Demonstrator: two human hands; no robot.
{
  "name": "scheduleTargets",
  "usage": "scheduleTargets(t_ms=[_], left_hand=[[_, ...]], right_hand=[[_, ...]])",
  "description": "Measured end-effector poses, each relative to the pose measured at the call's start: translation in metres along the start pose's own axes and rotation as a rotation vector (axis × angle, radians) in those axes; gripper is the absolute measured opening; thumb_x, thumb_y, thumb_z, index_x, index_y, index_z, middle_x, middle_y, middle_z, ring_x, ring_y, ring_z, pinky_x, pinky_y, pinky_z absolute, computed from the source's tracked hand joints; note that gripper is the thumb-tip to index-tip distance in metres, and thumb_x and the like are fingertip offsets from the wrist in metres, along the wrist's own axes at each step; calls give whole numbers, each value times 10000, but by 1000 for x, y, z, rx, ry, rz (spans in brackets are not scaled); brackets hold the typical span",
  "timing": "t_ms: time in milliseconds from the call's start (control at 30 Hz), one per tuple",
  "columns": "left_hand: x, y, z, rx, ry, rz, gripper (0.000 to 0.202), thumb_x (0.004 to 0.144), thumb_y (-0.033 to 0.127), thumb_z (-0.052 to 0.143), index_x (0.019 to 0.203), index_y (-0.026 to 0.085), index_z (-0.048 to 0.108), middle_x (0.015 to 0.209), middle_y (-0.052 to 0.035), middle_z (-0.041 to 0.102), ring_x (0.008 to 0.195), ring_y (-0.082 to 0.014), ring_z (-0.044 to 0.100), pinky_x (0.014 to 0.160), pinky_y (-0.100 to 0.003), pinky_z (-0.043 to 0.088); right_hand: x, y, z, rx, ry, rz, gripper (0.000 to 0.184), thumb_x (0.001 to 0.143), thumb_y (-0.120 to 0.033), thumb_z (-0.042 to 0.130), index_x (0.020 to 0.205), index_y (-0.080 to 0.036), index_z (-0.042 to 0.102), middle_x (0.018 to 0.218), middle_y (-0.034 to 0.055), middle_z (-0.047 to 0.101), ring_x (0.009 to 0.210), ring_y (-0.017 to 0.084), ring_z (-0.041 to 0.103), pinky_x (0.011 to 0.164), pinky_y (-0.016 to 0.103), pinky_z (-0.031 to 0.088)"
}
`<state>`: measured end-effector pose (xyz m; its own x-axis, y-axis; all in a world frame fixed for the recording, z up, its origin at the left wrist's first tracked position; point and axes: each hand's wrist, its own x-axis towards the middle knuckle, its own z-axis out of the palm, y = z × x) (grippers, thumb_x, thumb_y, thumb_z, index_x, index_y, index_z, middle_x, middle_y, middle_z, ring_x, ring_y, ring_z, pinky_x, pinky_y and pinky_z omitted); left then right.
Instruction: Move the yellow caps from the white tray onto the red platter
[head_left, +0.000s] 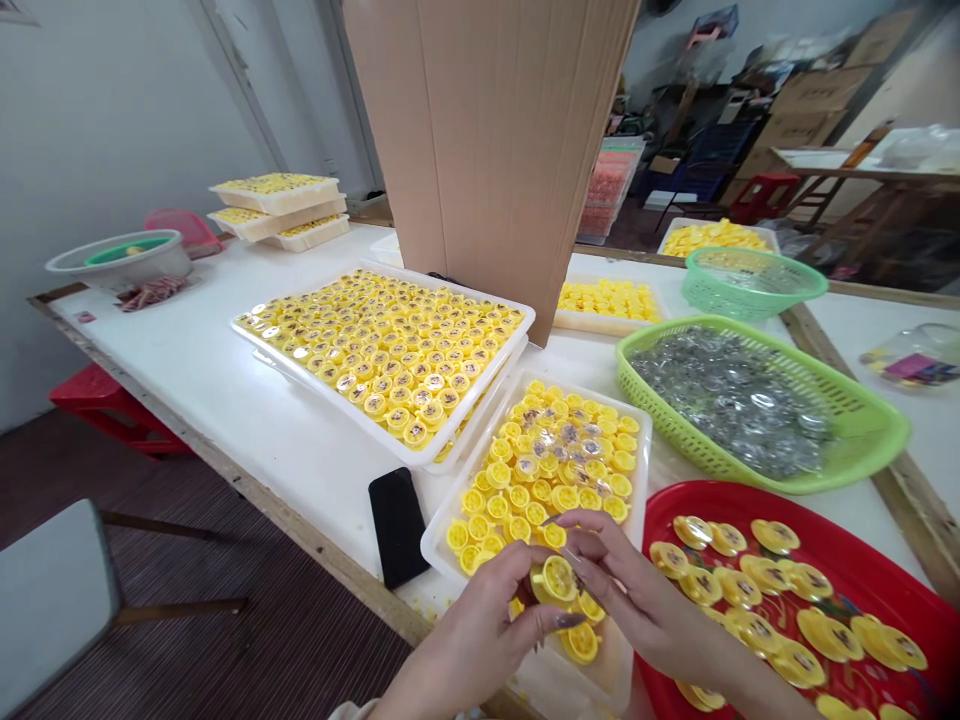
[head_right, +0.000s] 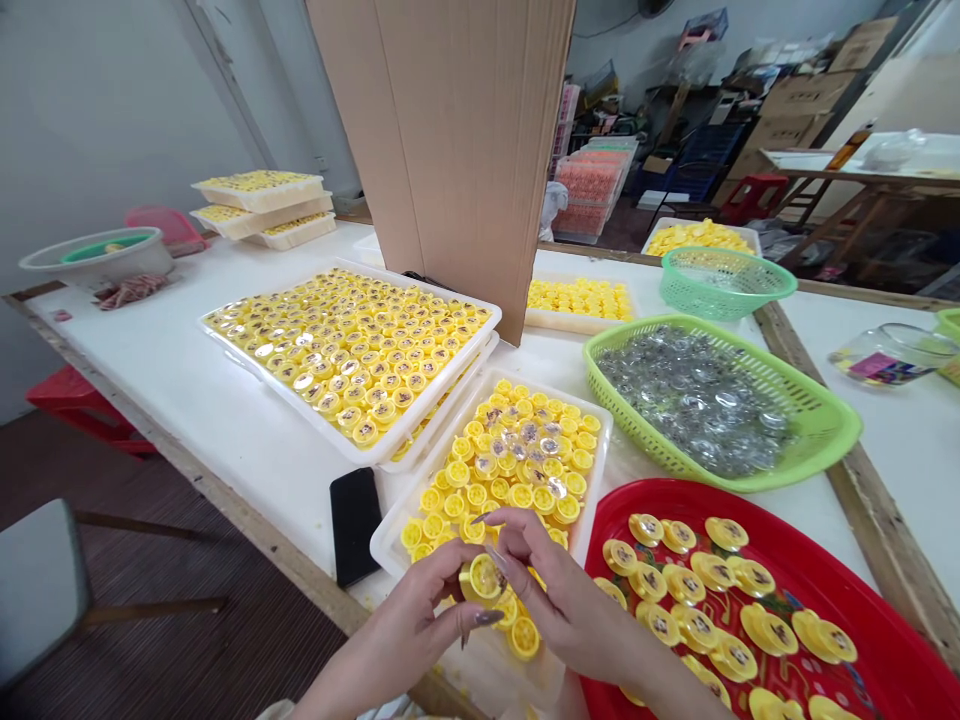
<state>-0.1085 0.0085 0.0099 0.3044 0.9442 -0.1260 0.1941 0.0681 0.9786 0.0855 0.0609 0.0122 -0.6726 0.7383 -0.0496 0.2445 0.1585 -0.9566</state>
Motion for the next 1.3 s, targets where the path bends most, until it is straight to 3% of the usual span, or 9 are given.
scheduleTargets(t_ms=[100, 267, 500, 700, 833, 933, 1067, 1167, 1300], left_hand=[[-1, 3, 4, 71, 39, 1, 357, 829, 350, 701, 1139, 204, 604, 1041, -47, 633, 878, -174, 568, 807, -282, 458], [0, -1, 14, 198, 117, 63, 323, 901, 393, 596, 1136, 175, 558, 1048, -82, 594, 988, -209, 572, 878, -327, 460], [-4, -4, 21, 252, 118, 158, 284, 962, 386, 469, 1138, 166, 510, 1072, -115, 567, 1040, -232, 554, 925, -381, 465], [-12, 5, 19, 277, 116, 177, 237, 992, 300, 359, 1172, 202, 478, 1122, -112, 560, 1086, -225, 549, 981, -413, 448], [-21, -2, 25, 227, 125, 187, 307, 989, 279, 371, 1292, 254, 413, 1249, -102, 561, 1163, -226, 550, 1020, -413, 449], [-30, -26, 41, 141, 252, 156, 340, 997, 270, 307, 1329, 260, 383, 1358, -118, 503, 1273, -251, 486, 1049, -431, 442], [-32, -59, 63, 71, 380, 134, 311, 995, 258, 287, 1277, 236, 417, 1338, -138, 500, 1257, -265, 496, 1043, -465, 445], [-21, -67, 67, 111, 369, 224, 330, 992, 268, 325, 1305, 191, 399, 1311, -166, 508, 1247, -274, 498, 1047, -475, 433], [-6, -57, 67, 173, 300, 280, 383, 998, 240, 334, 1377, 184, 309, 1351, -174, 473, 1259, -253, 490, 1027, -435, 440]], right_hand=[[-1, 6, 9, -132, 103, -92, 325, 987, -286, 400, 1302, -343, 345, 867, -8, 562, 815, 154, 605, 777, 299, 522], [-3, 16, 22, -179, 328, -227, 307, 968, -232, 432, 1255, -337, 392, 835, 1, 595, 713, 156, 631, 659, 274, 555], [-10, 27, 27, -252, 406, -303, 418, 935, -221, 500, 1302, -381, 383, 952, 33, 606, 851, 198, 648, 741, 330, 580], [-7, 14, 29, -3, 263, -138, 380, 982, -319, 399, 1346, -390, 317, 837, -4, 585, 707, 165, 613, 648, 297, 559], [-18, 2, 38, 114, 158, 39, 367, 999, -398, 331, 1365, -414, 317, 1111, 30, 636, 845, 171, 654, 772, 341, 567], [-32, 4, 58, 117, 243, 59, 339, 981, -430, 379, 1316, -386, 402, 1248, 54, 606, 1018, 192, 645, 896, 365, 539], [-39, 19, 79, 169, 450, 7, 346, 970, -461, 384, 1289, -332, 427, 1223, 103, 631, 946, 201, 681, 811, 343, 570], [-39, 22, 73, 221, 424, 22, 344, 975, -433, 392, 1299, -315, 401, 1128, 96, 669, 830, 178, 697, 738, 310, 581], [-43, 13, 51, 135, 413, 94, 271, 964, -394, 451, 1215, -294, 479, 1114, 74, 665, 973, 181, 669, 832, 300, 558]])
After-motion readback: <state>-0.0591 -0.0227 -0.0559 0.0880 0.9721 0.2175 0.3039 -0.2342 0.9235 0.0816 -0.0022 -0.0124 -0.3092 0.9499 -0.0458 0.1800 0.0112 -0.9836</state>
